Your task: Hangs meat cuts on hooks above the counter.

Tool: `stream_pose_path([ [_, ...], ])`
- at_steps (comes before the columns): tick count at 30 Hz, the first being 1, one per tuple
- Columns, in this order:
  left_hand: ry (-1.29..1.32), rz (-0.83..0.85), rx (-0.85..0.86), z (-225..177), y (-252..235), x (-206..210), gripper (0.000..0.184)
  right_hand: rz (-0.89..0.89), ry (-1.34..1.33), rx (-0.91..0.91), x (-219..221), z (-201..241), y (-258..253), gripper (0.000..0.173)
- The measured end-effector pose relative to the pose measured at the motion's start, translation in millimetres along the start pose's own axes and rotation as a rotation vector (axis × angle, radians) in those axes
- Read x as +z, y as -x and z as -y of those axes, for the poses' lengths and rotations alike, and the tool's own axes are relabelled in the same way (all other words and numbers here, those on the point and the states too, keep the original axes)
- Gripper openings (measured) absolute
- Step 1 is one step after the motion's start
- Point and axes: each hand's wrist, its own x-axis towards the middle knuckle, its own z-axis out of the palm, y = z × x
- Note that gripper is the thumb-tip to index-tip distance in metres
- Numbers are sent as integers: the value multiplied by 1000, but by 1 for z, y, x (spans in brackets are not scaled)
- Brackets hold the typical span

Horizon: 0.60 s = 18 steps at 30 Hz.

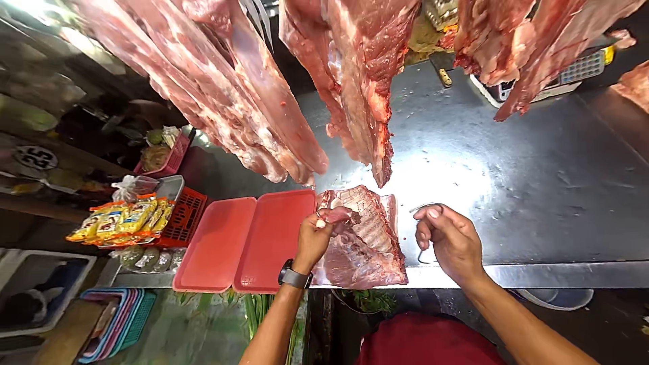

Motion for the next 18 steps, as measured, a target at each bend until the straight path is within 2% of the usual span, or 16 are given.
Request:
stream_pose_path([
  [4,-75,-122,141,-56,-16,-28,11,96,-38,-24,56,38,-45,35],
  [9,-192,-197,135,-109,-12,-43,7,178,-156,48,100,76,-84,44],
  [13,-103,-177,134,-109,-2,-41,3,235,-138,-54,118,85,-91,56],
  [18,9,-125,63,-100,25,-31,7,259,-79,-222,148,82,-85,38],
])
